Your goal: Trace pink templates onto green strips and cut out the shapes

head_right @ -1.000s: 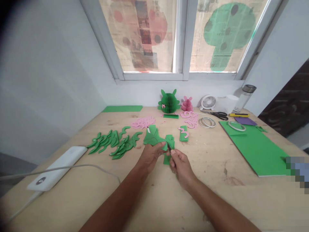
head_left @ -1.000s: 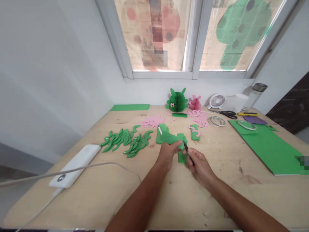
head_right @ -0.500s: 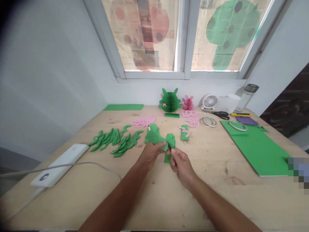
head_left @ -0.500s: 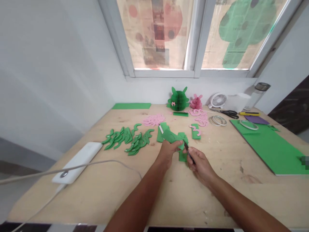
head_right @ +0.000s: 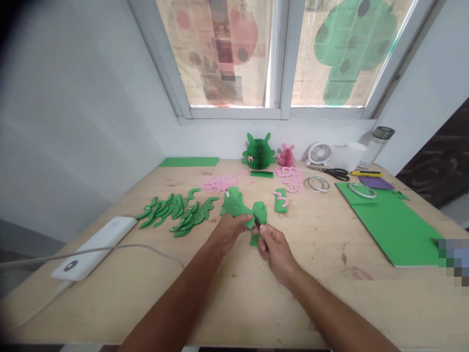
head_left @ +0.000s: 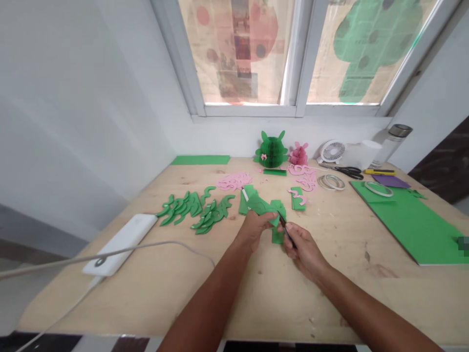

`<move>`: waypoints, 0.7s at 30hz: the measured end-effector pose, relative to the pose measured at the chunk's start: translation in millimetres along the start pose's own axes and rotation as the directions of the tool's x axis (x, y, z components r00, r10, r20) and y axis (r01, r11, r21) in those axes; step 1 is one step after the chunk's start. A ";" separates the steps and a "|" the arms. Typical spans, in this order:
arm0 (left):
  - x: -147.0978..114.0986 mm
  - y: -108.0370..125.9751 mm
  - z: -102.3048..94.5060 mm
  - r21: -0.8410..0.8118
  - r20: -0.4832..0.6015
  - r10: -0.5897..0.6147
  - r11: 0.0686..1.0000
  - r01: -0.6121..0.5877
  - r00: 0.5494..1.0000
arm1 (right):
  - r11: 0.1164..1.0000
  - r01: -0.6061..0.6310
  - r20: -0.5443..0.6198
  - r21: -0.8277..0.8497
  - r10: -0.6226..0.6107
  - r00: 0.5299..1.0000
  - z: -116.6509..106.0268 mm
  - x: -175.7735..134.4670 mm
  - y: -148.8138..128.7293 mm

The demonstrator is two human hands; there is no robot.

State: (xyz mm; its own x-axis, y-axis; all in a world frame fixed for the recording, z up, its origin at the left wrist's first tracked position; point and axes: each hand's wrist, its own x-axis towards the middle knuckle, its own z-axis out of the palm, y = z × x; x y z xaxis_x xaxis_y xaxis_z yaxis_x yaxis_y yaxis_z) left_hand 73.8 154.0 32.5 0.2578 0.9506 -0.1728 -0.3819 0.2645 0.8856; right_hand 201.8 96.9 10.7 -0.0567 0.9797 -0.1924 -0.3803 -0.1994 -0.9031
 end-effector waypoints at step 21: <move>0.1 1.2 -1.3 -0.012 -0.036 -0.023 1.000 0.022 0.999 | 0.998 -0.016 -0.030 -0.056 0.015 0.999 -2.0 1.3 1.5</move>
State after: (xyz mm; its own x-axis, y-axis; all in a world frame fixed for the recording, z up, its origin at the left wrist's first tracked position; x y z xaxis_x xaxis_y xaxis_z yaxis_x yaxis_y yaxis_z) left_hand 72.2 154.7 32.9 0.2346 0.9495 -0.2083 -0.3866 0.2877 0.8762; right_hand 203.0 97.9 8.4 -0.0348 0.9755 -0.2170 -0.3273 -0.2163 -0.9198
